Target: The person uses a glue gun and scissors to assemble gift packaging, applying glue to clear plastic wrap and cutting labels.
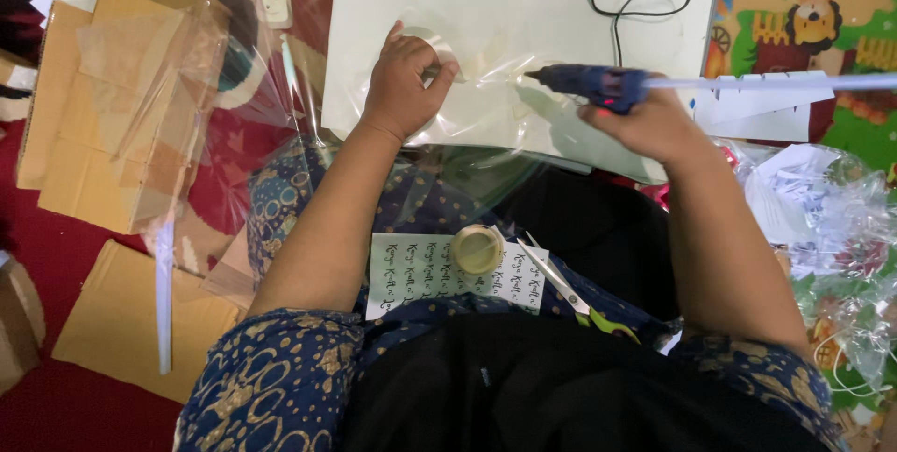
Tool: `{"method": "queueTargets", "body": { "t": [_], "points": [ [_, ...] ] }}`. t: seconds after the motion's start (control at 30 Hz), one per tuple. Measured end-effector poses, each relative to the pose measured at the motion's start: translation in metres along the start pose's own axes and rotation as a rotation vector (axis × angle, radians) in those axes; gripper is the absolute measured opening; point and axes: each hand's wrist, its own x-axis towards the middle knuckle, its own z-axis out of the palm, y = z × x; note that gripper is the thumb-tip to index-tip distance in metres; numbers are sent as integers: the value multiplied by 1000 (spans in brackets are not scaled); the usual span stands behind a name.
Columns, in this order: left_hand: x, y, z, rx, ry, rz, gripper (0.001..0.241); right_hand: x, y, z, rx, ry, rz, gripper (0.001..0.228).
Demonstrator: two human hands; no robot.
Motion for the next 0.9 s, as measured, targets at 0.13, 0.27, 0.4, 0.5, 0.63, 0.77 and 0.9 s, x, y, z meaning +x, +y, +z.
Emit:
{"method": "queueTargets", "body": {
  "t": [0.13,0.27,0.4,0.5,0.63,0.77,0.9],
  "points": [
    [-1,2,-2,-12,27,18,16,-4,-21,6,-115,18,18,33],
    [1,5,-4,-9,8,11,17,-2,-37,11,-199,-22,41,30],
    [0,-2,1,14,26,34,19,5,-36,17,-332,-4,33,35],
    [-1,-5,4,23,34,36,27,-5,-47,8,-205,-20,121,27],
    [-1,-7,6,14,54,41,29,-4,-45,9,-255,-31,121,36],
    [-1,-5,5,12,49,36,27,-6,-50,17,-232,-26,55,26],
    [-1,-7,6,20,44,36,24,-10,-60,16,-196,-37,146,28]
  ]
}}
